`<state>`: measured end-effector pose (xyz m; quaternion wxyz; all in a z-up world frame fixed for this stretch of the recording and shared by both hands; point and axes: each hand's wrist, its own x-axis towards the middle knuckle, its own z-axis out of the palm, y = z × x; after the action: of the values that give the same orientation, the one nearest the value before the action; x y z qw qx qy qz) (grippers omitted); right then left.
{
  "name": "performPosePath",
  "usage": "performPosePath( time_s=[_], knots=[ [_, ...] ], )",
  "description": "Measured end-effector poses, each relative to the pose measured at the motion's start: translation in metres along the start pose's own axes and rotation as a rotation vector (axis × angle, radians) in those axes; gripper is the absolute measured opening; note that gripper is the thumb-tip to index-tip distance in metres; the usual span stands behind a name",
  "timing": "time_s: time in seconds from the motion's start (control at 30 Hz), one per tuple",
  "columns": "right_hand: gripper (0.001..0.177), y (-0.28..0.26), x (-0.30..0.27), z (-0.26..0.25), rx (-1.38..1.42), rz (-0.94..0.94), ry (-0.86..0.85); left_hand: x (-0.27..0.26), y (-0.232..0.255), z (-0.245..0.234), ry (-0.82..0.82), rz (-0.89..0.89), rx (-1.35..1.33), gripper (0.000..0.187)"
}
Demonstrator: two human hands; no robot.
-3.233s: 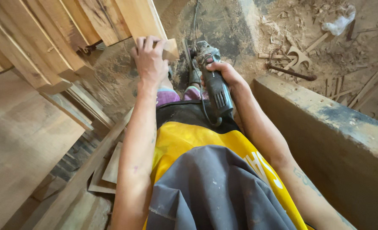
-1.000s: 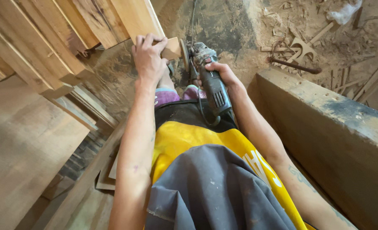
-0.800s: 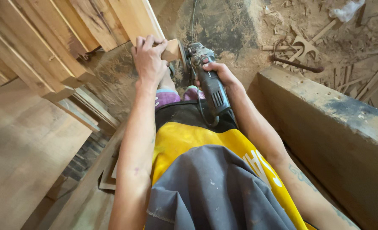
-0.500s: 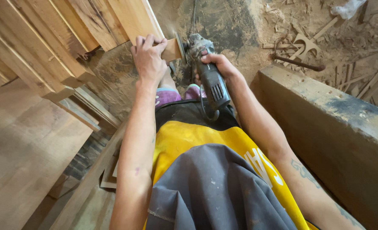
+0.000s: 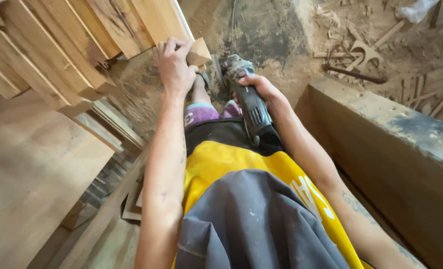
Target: The person sands small wooden blocks using an angle grinder with a sanding disc while holding the blocks by hand. They rotate each block to sand multiple faces and edges while sitting at floor level.
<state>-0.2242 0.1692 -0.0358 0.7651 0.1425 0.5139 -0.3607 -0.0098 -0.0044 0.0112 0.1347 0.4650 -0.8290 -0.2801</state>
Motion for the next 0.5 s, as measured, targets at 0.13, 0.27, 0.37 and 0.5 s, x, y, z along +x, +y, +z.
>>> performPosePath(
  time_s=[0.13,0.27,0.37,0.5],
  knots=[
    [0.047,0.002,-0.005,-0.031,0.072,0.01,-0.063,-0.006,0.012,0.001,0.058,-0.145,-0.195,0.052],
    [0.047,0.004,-0.014,-0.059,0.145,-0.053,-0.009,-0.018,0.033,-0.003,-0.025,-0.388,-1.091,0.053],
    [0.047,0.008,-0.027,-0.073,0.231,-0.111,-0.033,-0.029,0.056,-0.013,-0.121,-0.372,-1.614,0.055],
    [0.05,0.008,-0.044,-0.085,0.196,-0.153,-0.001,-0.039,0.092,-0.035,-0.295,-0.244,-1.998,0.061]
  ],
)
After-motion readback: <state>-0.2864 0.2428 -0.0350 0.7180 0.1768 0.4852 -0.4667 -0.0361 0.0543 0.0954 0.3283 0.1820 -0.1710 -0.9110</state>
